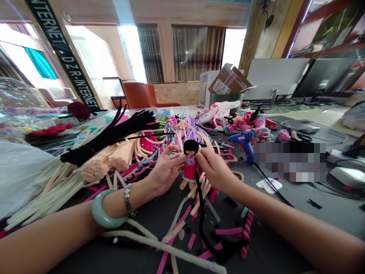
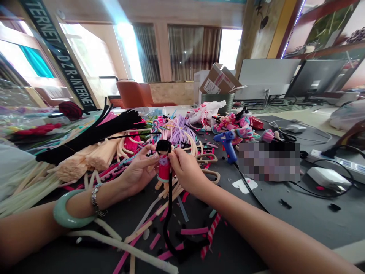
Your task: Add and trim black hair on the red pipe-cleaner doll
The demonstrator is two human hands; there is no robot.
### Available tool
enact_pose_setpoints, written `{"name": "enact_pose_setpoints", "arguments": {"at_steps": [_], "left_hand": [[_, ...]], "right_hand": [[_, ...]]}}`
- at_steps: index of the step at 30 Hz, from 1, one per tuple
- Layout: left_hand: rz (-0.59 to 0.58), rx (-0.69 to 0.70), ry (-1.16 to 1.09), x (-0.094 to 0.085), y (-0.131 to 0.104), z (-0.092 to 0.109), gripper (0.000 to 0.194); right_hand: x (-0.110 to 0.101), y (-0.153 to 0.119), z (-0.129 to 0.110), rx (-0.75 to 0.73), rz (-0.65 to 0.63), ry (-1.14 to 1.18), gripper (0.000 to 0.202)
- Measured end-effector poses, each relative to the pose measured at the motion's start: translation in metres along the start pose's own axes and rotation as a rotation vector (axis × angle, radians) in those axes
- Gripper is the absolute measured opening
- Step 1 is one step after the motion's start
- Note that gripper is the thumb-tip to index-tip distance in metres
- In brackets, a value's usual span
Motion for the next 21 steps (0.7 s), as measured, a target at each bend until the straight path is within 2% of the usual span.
{"name": "enact_pose_setpoints", "arguments": {"at_steps": [13, 21], "left_hand": [[0.070, 0.107, 0.111, -0.0016, 0.0001, -0.0004, 0.025], [0.055, 0.209, 0.168, 0.0024, -0.0055, 0.0008, 0.018]], "right_hand": [[0.0005, -0.0006, -0.0041, 0.049, 0.018, -0.048, 0.027], [0.0041, -0.0044, -0.0086, 0.019, 0.067, -0.092, 0.027]]}}
Point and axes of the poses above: each hand's wrist, its own y-axis towards the middle knuckle, its own x-axis out of the palm, z = x × y, the point moved 2 cm from there along y, towards the middle knuckle, and after that the axes turned 7 degrees about z, right-handed, at the moved point
